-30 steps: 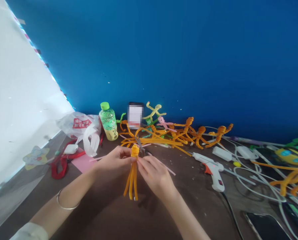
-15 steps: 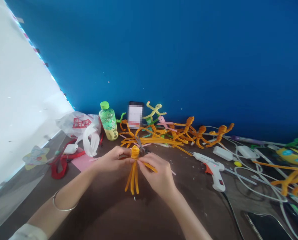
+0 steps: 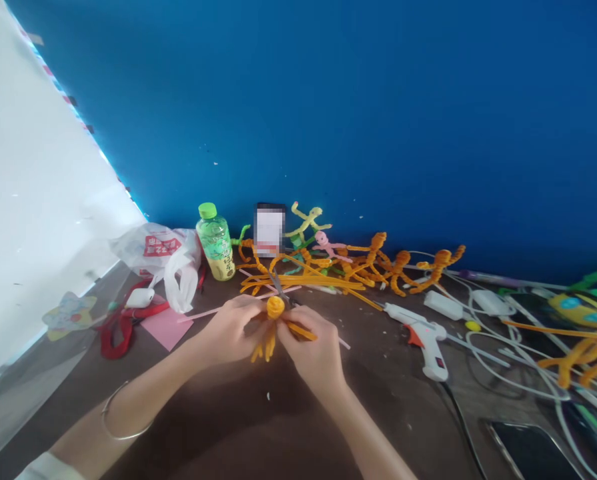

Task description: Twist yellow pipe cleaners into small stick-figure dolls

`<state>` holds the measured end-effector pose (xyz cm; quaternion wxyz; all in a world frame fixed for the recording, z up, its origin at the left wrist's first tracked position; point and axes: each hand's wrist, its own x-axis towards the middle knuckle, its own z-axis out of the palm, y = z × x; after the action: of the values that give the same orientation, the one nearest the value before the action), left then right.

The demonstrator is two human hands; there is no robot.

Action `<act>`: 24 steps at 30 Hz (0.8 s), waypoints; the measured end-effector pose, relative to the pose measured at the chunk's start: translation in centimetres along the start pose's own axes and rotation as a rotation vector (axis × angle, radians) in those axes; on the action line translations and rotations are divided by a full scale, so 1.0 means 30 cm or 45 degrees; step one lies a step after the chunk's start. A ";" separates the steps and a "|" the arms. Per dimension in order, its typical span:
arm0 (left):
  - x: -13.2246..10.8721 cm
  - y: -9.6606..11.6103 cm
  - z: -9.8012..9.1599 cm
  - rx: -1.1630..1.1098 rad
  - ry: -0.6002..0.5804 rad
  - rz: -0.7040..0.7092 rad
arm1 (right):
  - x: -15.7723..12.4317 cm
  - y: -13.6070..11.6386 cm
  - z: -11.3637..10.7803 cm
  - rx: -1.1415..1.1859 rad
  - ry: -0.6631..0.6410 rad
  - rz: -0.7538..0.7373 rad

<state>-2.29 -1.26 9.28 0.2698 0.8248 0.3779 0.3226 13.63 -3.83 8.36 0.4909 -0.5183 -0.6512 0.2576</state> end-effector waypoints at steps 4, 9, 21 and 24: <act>0.008 0.001 -0.005 -0.192 -0.003 -0.092 | 0.006 0.008 -0.004 0.048 -0.070 0.066; 0.021 -0.022 -0.002 -0.475 0.007 -0.235 | 0.019 -0.002 -0.022 0.175 -0.187 0.294; 0.045 -0.076 0.020 -0.865 0.001 -0.395 | 0.029 0.009 -0.027 0.346 -0.308 0.443; 0.044 -0.086 0.030 -0.968 -0.052 -0.413 | 0.032 0.023 -0.026 0.286 -0.306 0.315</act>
<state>-2.10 1.09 7.34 0.6101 0.6024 0.3515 0.3759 14.63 -2.84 8.44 0.4291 -0.5018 -0.6036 0.4470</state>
